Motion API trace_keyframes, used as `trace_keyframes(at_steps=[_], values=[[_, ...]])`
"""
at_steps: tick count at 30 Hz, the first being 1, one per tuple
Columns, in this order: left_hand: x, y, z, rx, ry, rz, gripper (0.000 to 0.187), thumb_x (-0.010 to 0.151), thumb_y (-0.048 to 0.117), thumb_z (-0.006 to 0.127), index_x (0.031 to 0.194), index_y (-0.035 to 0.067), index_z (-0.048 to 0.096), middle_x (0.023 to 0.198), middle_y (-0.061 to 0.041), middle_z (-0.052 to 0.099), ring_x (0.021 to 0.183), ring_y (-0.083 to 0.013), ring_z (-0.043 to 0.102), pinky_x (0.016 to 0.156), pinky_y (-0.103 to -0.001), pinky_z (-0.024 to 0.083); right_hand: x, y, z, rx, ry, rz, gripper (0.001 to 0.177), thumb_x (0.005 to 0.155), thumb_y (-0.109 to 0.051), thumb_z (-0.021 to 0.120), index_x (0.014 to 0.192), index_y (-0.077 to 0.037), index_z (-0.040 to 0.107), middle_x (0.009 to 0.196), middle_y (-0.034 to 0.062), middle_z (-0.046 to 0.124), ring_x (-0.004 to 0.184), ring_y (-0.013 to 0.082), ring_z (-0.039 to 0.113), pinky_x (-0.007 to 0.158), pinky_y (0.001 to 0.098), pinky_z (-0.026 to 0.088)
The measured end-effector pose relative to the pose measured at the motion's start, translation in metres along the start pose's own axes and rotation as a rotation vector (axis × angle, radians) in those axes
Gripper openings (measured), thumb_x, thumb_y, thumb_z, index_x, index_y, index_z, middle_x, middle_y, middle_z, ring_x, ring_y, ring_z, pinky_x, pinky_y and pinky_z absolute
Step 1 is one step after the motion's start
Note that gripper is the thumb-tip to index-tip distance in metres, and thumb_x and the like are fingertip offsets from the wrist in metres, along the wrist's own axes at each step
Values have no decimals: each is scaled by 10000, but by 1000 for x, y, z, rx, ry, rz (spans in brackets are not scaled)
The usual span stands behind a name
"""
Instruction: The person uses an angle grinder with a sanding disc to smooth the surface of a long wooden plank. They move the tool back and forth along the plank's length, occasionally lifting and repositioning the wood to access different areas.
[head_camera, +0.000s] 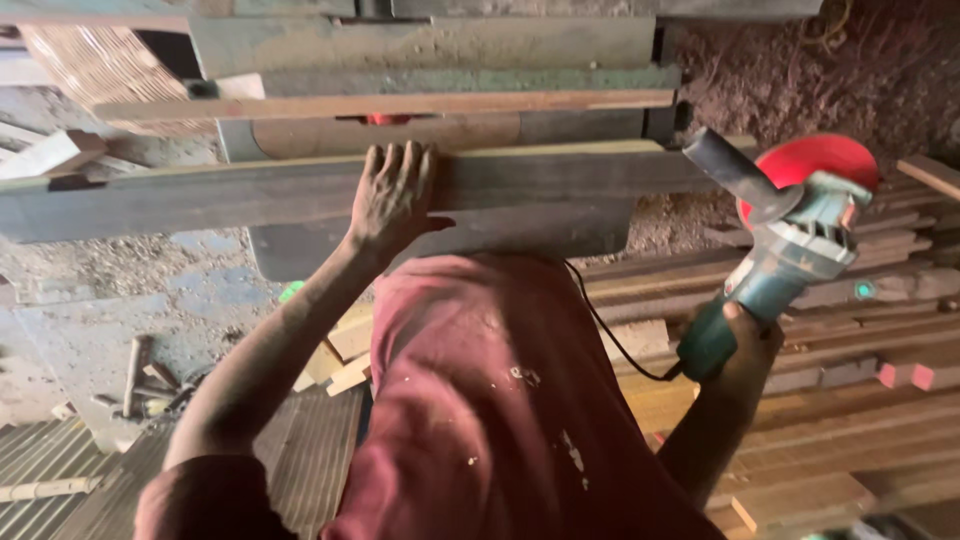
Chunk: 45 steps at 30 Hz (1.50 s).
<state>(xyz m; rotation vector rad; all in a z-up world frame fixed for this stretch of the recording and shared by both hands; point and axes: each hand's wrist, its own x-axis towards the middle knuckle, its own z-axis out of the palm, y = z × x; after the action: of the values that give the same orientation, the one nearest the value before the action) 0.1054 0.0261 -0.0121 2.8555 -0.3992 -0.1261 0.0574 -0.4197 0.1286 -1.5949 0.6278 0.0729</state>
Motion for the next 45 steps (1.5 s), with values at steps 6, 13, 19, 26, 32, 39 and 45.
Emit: trace_keyframes(at_steps=[6, 13, 19, 26, 32, 39, 45], values=[[-3, -7, -4, -48, 152, 91, 729, 865, 453, 801, 1327, -64, 577, 1068, -214, 652, 1003, -373, 623, 936, -463, 498, 0, 17, -5, 106, -22, -8, 322, 951, -173, 676, 1103, 92, 577, 836, 194, 636, 663, 303, 646, 575, 411, 548], [-29, 9, 0, -161, 44, 103, 817, 687, 462, 818, 1252, -90, 611, 983, -211, 669, 899, -377, 657, 831, -476, 522, -22, 15, -30, 71, 70, -12, 368, 939, -189, 636, 1174, 91, 600, 853, 209, 642, 665, 314, 635, 577, 414, 537], [-34, 5, 8, -163, -84, 74, 758, 812, 459, 810, 1372, -3, 592, 1215, -158, 646, 1095, -336, 616, 956, -483, 488, -24, 4, -51, 139, 96, 108, 370, 955, -272, 615, 1155, 34, 557, 826, 183, 626, 639, 315, 621, 529, 420, 508], [-43, 8, -8, -91, -43, 109, 969, 859, 605, 670, 1566, -7, 418, 1653, -197, 336, 1538, -347, 277, 1217, -554, 259, -12, 13, -48, 84, 143, 25, 356, 930, -185, 663, 1190, 39, 567, 854, 161, 634, 670, 317, 638, 573, 444, 546], [-49, 9, 24, 39, 84, 133, 813, 1003, 520, 608, 1588, -8, 407, 1679, -157, 361, 1563, -297, 321, 1257, -542, 262, -11, 21, -32, 12, 87, 15, 349, 940, -167, 670, 1131, 100, 553, 817, 197, 641, 661, 317, 643, 568, 430, 548], [-41, -4, 28, 286, 412, 222, 499, 1109, 319, 604, 1528, 55, 551, 1592, -124, 501, 1488, -269, 467, 1209, -479, 398, -23, -2, -2, -37, 49, -24, 354, 920, -186, 653, 1132, 82, 560, 823, 189, 645, 655, 294, 662, 559, 393, 559], [-24, -21, 13, 203, 402, 265, 498, 1103, 269, 591, 1557, 75, 536, 1626, -98, 474, 1511, -247, 443, 1227, -468, 394, -50, 1, 8, -75, 18, -16, 361, 901, -178, 638, 1129, 94, 569, 800, 188, 637, 618, 277, 635, 514, 372, 524]])
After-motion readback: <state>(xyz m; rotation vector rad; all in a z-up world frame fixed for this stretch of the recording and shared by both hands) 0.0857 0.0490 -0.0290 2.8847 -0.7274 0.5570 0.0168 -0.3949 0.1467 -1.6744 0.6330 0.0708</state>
